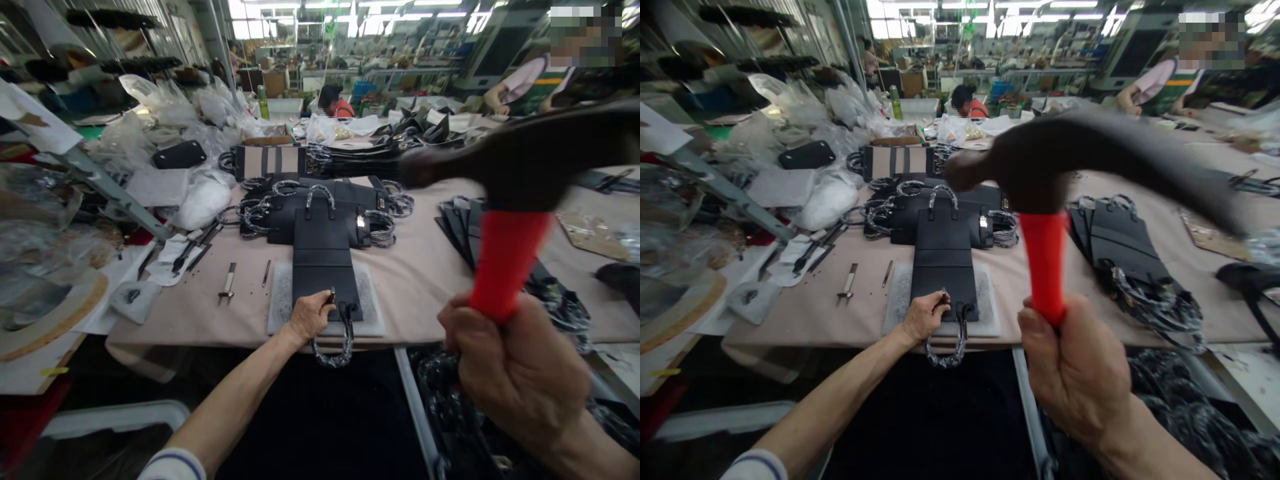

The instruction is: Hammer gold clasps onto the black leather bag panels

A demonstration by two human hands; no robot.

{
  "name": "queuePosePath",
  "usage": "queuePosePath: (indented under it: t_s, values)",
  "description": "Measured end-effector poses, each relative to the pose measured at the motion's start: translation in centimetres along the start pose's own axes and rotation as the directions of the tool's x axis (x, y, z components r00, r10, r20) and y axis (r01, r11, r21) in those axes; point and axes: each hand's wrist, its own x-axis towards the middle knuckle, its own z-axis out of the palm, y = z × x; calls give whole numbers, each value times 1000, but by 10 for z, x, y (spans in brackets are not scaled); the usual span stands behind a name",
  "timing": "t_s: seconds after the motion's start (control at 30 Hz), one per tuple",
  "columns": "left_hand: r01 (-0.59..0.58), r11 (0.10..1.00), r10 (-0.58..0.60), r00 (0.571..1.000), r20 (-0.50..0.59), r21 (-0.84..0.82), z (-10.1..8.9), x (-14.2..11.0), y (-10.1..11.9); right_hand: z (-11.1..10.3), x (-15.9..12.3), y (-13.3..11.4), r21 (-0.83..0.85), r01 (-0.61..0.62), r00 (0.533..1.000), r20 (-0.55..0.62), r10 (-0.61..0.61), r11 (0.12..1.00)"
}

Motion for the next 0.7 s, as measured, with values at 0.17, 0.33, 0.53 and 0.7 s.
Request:
queuePosePath:
  t_s: [0.17, 0.33, 0.53, 0.7]
  values:
    - [-7, 999, 6, 1000, 12, 40, 1, 0, -2, 26, -28, 12, 32, 127, 891, 436, -128, 991]
    - [3, 1000, -3, 1000, 4, 28, -1, 1, 1, 42, -31, 49, 4, -238, 758, 626, 183, 971]
    - [19, 1000, -19, 999, 26, 1, -5, 1, 4, 96, -52, 105, -27, -534, 661, 610, 438, 845]
    - [58, 998, -57, 996, 70, -18, -14, 5, 10, 137, -61, 102, -99, -361, 841, 396, 370, 927]
